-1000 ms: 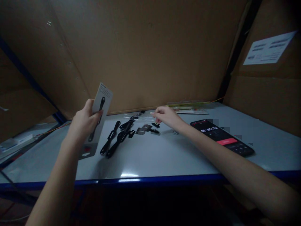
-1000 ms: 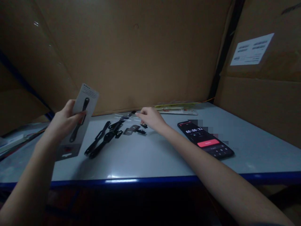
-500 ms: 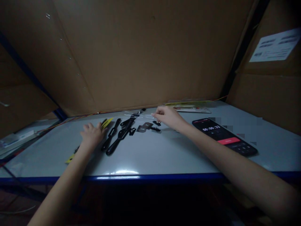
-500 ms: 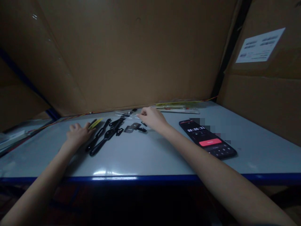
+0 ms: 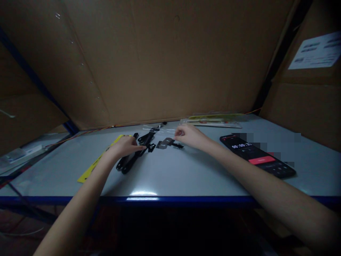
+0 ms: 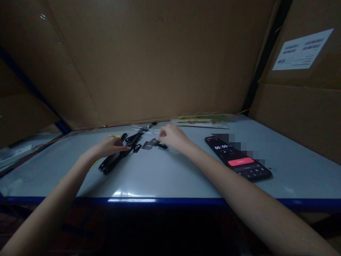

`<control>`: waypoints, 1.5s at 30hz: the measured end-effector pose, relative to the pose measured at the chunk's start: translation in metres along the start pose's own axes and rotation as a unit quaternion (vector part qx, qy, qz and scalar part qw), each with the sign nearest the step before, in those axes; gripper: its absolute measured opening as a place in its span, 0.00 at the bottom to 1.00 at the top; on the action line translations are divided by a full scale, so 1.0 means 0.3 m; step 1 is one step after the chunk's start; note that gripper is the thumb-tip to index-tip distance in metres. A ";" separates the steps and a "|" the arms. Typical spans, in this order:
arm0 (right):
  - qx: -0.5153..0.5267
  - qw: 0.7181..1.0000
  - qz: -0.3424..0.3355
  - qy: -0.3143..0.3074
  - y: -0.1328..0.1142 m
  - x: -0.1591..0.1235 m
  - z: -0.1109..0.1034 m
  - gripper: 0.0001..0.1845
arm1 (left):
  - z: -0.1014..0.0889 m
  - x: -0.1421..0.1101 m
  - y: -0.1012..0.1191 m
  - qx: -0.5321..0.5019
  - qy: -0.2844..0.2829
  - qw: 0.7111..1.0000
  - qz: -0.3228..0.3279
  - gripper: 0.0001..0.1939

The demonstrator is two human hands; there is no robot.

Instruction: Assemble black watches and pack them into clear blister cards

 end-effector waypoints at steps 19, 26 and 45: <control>-0.097 0.995 0.001 -0.026 0.043 0.011 0.061 0.14 | -0.019 0.034 -0.020 0.007 -0.043 0.997 -0.058 0.09; -0.115 0.993 0.006 -0.021 -0.006 0.034 0.120 0.25 | -0.089 0.004 -0.014 -0.306 0.029 0.948 -0.088 0.10; -0.008 0.989 0.006 -0.150 -0.044 0.015 0.084 0.13 | 0.089 0.088 0.175 -0.609 -0.132 0.782 -0.025 0.10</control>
Point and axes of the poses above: each hand's wrist, its own x-axis towards the middle knuckle, its own z-axis out of the palm, y = z × x, the point moved 7 cm from there along x, towards the middle knuckle, and after that the axes turned 5 degrees about -x, right-handed, at the moved point
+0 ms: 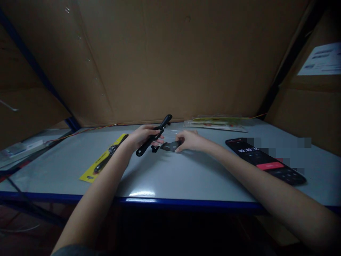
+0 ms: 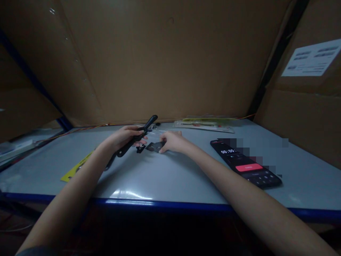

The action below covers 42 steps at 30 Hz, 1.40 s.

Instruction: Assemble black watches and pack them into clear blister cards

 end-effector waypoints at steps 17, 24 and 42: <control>0.577 0.815 0.037 0.031 -0.059 -0.084 -0.075 0.14 | 0.175 -0.044 -0.128 -0.196 -0.104 0.968 -0.118 0.22; 0.459 0.885 -0.016 0.082 -0.060 -0.084 -0.091 0.12 | 0.202 -0.059 -0.116 -0.200 -0.148 0.962 -0.114 0.26; 0.065 0.965 -0.153 0.201 -0.142 -0.116 -0.109 0.09 | 0.253 -0.110 -0.133 -0.160 -0.248 0.938 -0.183 0.29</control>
Point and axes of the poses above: each hand's wrist, its own x-axis towards the middle knuckle, its own z-axis out of the palm, y = z × x, the point moved 7 cm from there along x, towards the middle knuckle, and after that the axes turned 5 degrees about -x, right-handed, at the moved point
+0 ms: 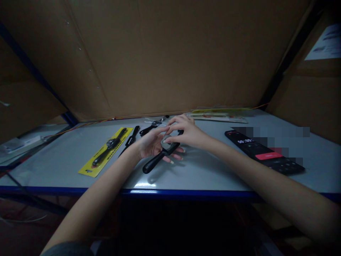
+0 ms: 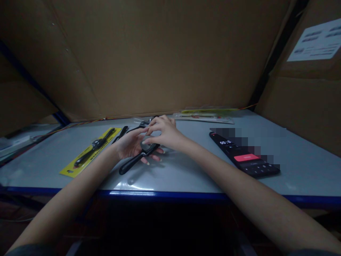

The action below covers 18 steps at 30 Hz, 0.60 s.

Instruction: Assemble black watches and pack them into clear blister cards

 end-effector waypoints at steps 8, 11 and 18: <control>0.032 0.998 0.038 0.036 0.017 -0.006 0.008 0.09 | -0.004 -0.002 0.007 0.001 0.012 1.000 0.011 0.27; 0.030 0.998 0.036 0.031 0.020 -0.008 0.015 0.09 | -0.006 -0.004 0.012 0.006 0.017 1.000 0.013 0.26; -0.028 1.000 -0.001 0.006 0.004 -0.009 0.012 0.10 | -0.005 -0.008 0.022 0.021 0.014 0.999 0.026 0.21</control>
Point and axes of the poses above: each hand's wrist, its own x-axis towards the middle knuckle, its own z-axis out of the palm, y = z × x, the point moved 7 cm from there along x, towards the middle knuckle, and after that the axes turned 5 degrees about -x, right-handed, at the moved point
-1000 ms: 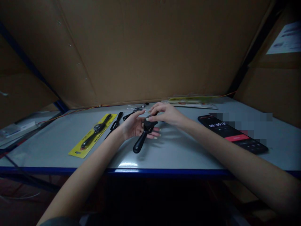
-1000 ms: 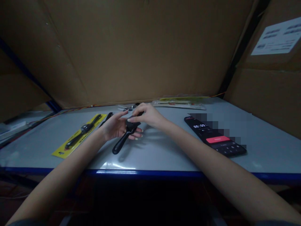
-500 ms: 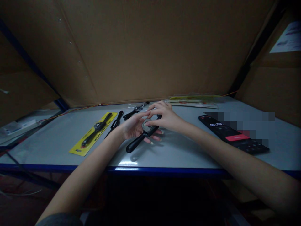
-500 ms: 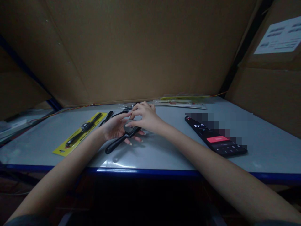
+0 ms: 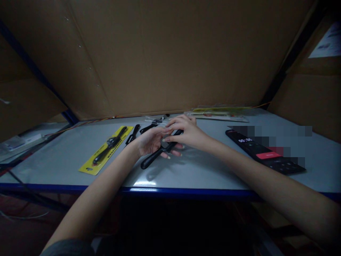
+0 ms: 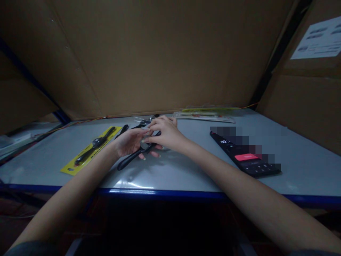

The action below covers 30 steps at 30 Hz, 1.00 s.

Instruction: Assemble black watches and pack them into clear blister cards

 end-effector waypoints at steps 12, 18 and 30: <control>0.089 0.991 0.091 0.032 0.070 0.015 -0.043 0.10 | -0.002 -0.021 0.006 0.094 -0.017 0.995 0.028 0.20; 0.124 0.979 0.124 0.102 0.133 0.021 -0.119 0.15 | 0.014 -0.028 -0.006 0.106 -0.037 0.994 0.017 0.18; -0.045 0.975 0.217 0.007 0.287 0.013 -0.097 0.09 | -0.090 -0.035 0.051 0.048 0.087 0.993 0.070 0.16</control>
Point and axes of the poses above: each hand's wrist, its own x-axis towards the middle knuckle, its own z-axis out of the palm, y = z × x, the point moved 7 cm from there along x, towards the middle knuckle, and after that the axes turned 5 degrees about -x, right-handed, at the moved point
